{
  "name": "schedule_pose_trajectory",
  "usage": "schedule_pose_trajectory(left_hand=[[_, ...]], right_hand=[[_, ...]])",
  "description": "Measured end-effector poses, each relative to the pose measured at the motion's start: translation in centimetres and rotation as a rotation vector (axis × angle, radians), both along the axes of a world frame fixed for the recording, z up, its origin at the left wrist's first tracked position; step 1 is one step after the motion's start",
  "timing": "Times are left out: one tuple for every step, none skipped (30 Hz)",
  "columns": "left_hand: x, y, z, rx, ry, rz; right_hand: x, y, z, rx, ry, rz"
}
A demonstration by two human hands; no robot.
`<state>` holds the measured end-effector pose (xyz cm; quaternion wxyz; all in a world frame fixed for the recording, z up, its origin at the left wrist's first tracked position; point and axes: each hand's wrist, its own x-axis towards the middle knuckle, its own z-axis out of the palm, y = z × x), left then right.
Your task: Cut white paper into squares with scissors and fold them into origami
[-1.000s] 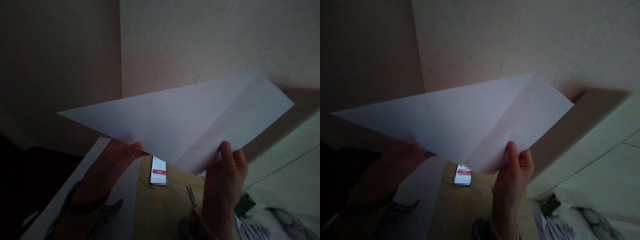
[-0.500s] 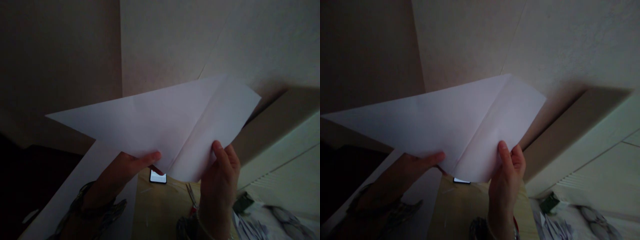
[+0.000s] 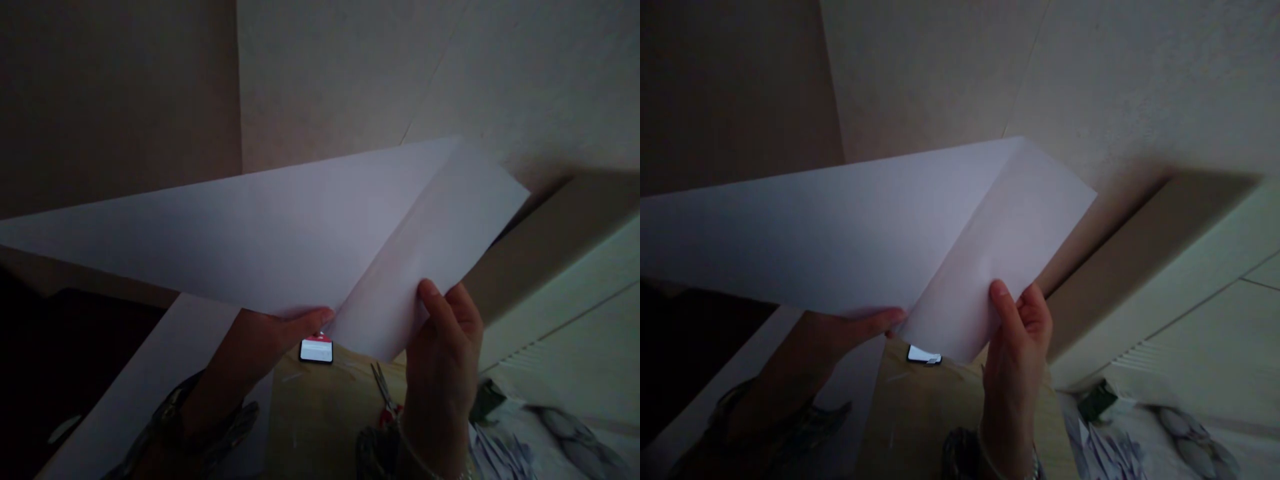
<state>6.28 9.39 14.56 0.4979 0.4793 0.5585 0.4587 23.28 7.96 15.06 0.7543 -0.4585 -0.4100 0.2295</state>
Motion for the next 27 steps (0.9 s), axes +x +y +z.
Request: schedule_pose_trajectory(left_hand=[[0.0, 0.0, -0.1, -0.004, 0.010, -0.001], [-0.1, 0.1, -0.2, 0.002, 0.018, -0.015], [-0.1, 0.2, -0.4, 0.022, 0.017, -0.033], [0.0, 0.3, -0.5, 0.052, 0.006, -0.049], [0.0, 0.3, -0.6, 0.085, -0.016, -0.059], [0.1, 0.4, -0.7, 0.116, -0.045, -0.063], [0.2, 0.5, -0.8, 0.147, -0.075, -0.059], [0.3, 0.6, -0.9, 0.180, -0.103, -0.045], [0.4, 0.7, -0.9, 0.213, -0.130, -0.024], [0.5, 0.8, -1.0, 0.238, -0.154, -0.002], [0.6, 0.9, -1.0, 0.258, -0.175, 0.018], [0.6, 1.0, -1.0, 0.274, -0.195, 0.033], [0.6, 1.1, -1.0, 0.280, -0.215, 0.036], [0.5, 1.3, -1.0, 0.275, -0.229, 0.030], [0.4, 1.4, -1.0, 0.262, -0.232, 0.022], [0.3, 1.5, -1.0, 0.248, -0.227, 0.019], [0.1, 1.7, -1.1, 0.240, -0.220, 0.024], [-0.1, 1.8, -1.1, 0.238, -0.211, 0.032], [-0.4, 1.9, -1.1, 0.243, -0.205, 0.036], [-0.6, 2.0, -1.0, 0.249, -0.206, 0.027], [-0.9, 2.1, -1.0, 0.248, -0.211, 0.004], [-1.2, 2.2, -1.0, 0.239, -0.215, -0.024], [-1.5, 2.2, -0.9, 0.224, -0.220, -0.051], [-1.7, 2.3, -0.9, 0.205, -0.223, -0.072], [-2.0, 2.4, -0.8, 0.188, -0.222, -0.089], [-2.3, 2.4, -0.8, 0.177, -0.215, -0.103], [-2.6, 2.5, -0.7, 0.166, -0.205, -0.117]], right_hand=[[0.0, 0.0, 0.0, 0.002, 0.007, 0.009], [0.1, 0.0, 0.1, -0.002, 0.016, 0.016], [0.1, 0.0, 0.1, -0.009, 0.023, 0.022], [0.1, -0.1, 0.1, -0.020, 0.028, 0.030], [0.1, -0.1, 0.1, -0.034, 0.029, 0.039], [0.1, -0.1, 0.1, -0.051, 0.022, 0.050], [0.1, -0.2, 0.1, -0.070, 0.010, 0.062], [0.2, -0.2, 0.1, -0.085, -0.003, 0.075], [0.2, -0.2, 0.0, -0.092, -0.015, 0.083], [0.2, -0.2, 0.0, -0.094, -0.025, 0.089], [0.3, -0.2, -0.1, -0.094, -0.031, 0.094], [0.3, -0.1, -0.1, -0.092, -0.036, 0.096], [0.4, -0.1, -0.1, -0.090, -0.039, 0.098], [0.5, -0.1, -0.1, -0.092, -0.044, 0.101], [0.6, -0.1, -0.1, -0.099, -0.051, 0.101], [0.6, -0.2, 0.0, -0.107, -0.057, 0.096], [0.7, -0.2, 0.1, -0.112, -0.060, 0.088], [0.8, -0.2, 0.2, -0.113, -0.057, 0.076], [0.9, -0.3, 0.2, -0.111, -0.051, 0.059], [1.0, -0.3, 0.3, -0.105, -0.045, 0.037], [1.1, -0.3, 0.4, -0.097, -0.041, 0.016], [1.3, -0.3, 0.4, -0.087, -0.040, -0.005], [1.5, -0.4, 0.4, -0.080, -0.043, -0.026], [1.8, -0.4, 0.4, -0.075, -0.050, -0.047], [2.1, -0.3, 0.3, -0.069, -0.058, -0.063], [2.5, -0.3, 0.3, -0.059, -0.064, -0.078], [2.8, -0.3, 0.2, -0.050, -0.067, -0.097]])
